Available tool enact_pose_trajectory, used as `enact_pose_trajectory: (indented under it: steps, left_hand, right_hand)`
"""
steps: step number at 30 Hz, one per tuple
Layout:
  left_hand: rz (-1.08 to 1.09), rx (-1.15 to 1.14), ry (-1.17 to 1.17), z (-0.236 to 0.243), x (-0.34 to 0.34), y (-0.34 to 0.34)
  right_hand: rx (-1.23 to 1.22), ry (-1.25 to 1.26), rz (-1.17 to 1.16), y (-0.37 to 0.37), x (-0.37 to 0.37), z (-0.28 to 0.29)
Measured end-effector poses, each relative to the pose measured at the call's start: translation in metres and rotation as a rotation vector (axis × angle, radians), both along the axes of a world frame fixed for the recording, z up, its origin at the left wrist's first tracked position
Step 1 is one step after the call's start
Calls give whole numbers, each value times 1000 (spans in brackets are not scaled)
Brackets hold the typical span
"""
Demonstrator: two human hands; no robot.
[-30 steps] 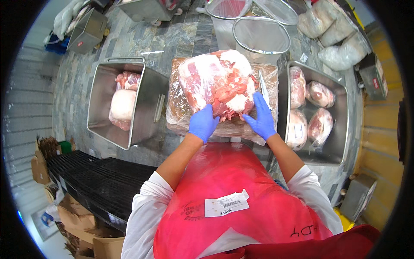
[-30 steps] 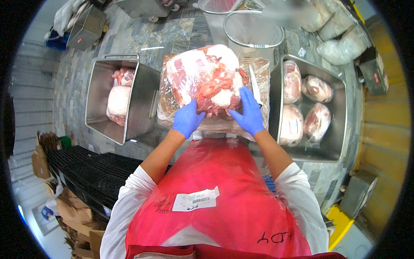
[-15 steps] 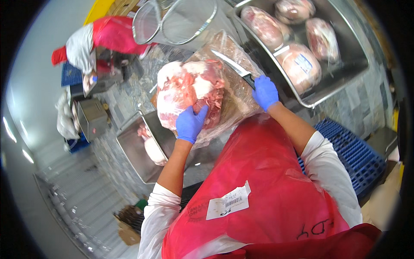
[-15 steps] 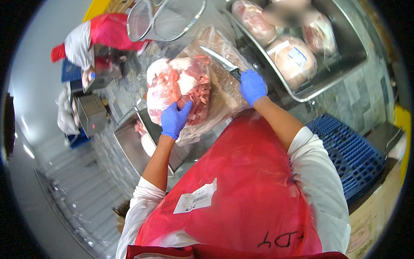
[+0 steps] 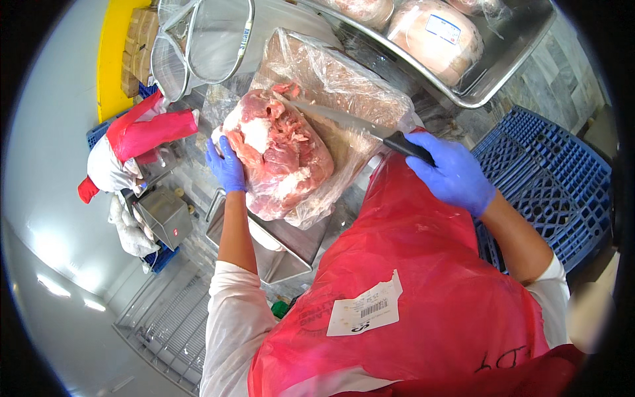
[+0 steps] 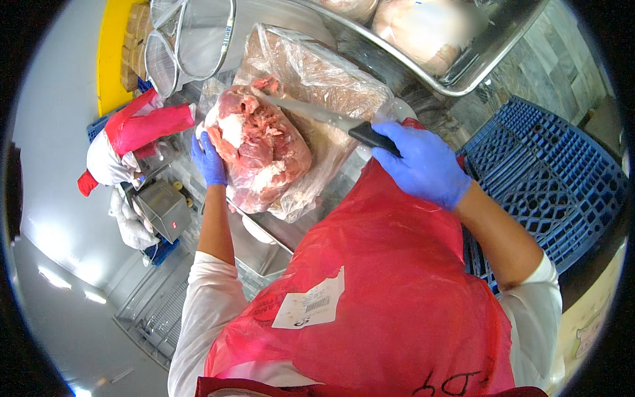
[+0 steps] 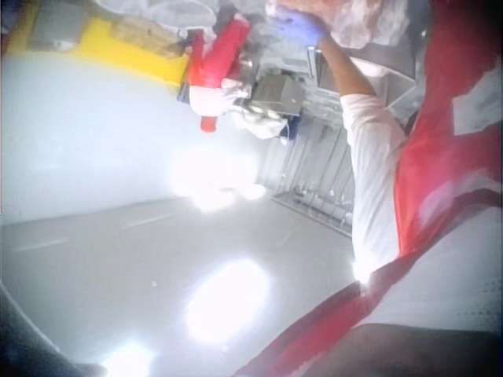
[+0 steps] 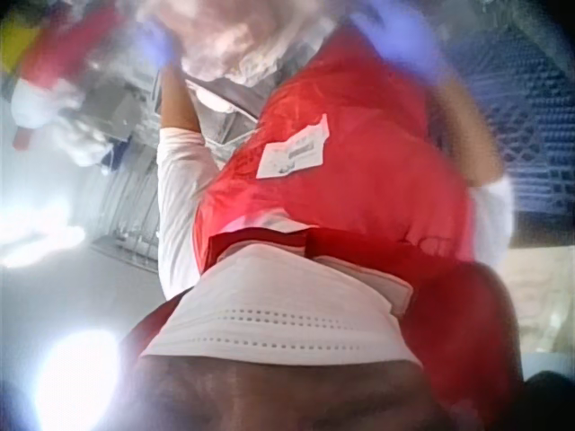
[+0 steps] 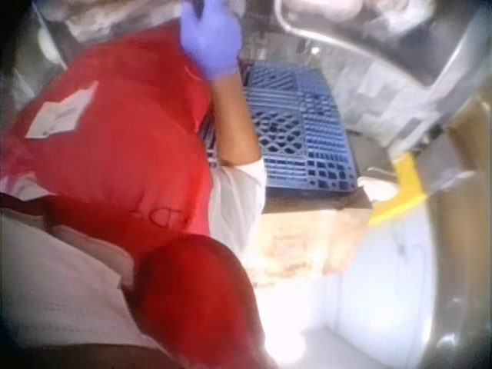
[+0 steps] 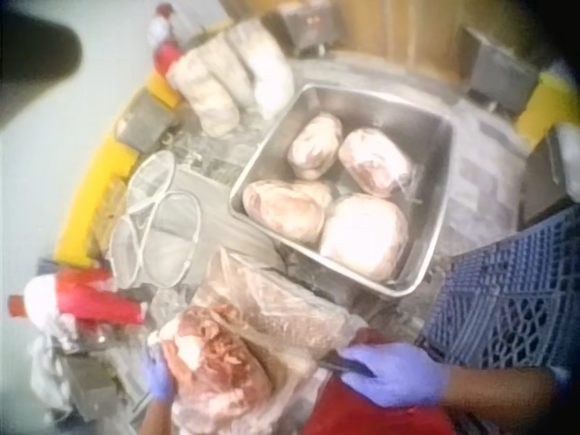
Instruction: The person trims fat and connective tissue from a large piece of raw meat using a knife. They repeatedly cut and remove sections, placing trimmed pieces into a metal tray. The person also handles wrapped meat packages, moving them between trays.
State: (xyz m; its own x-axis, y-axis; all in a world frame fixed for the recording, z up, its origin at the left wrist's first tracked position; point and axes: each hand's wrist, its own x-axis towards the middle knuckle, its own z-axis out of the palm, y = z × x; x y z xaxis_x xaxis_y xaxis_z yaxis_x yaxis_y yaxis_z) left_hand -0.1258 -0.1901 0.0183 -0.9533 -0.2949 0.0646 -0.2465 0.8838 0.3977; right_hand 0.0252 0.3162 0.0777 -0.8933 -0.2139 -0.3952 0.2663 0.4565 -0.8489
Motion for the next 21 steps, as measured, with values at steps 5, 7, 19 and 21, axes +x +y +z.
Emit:
enact_pose_trajectory:
  steps: [5,7,19,21]
  left_hand:
    - [-32,-41,-11,-9,-9,-8]
    - [-15,-27,-41,-8,-12,-4]
    - [12,207,-170,-22,-25,-37]
    - [-24,228,-166,-17,-25,-30]
  right_hand:
    - [23,97,91,-6,-4,26]
    - [82,54,153,-14,-17,41]
    - [253,91,486,-19,-116,87]
    - [209,174,569,-19,-131,83]
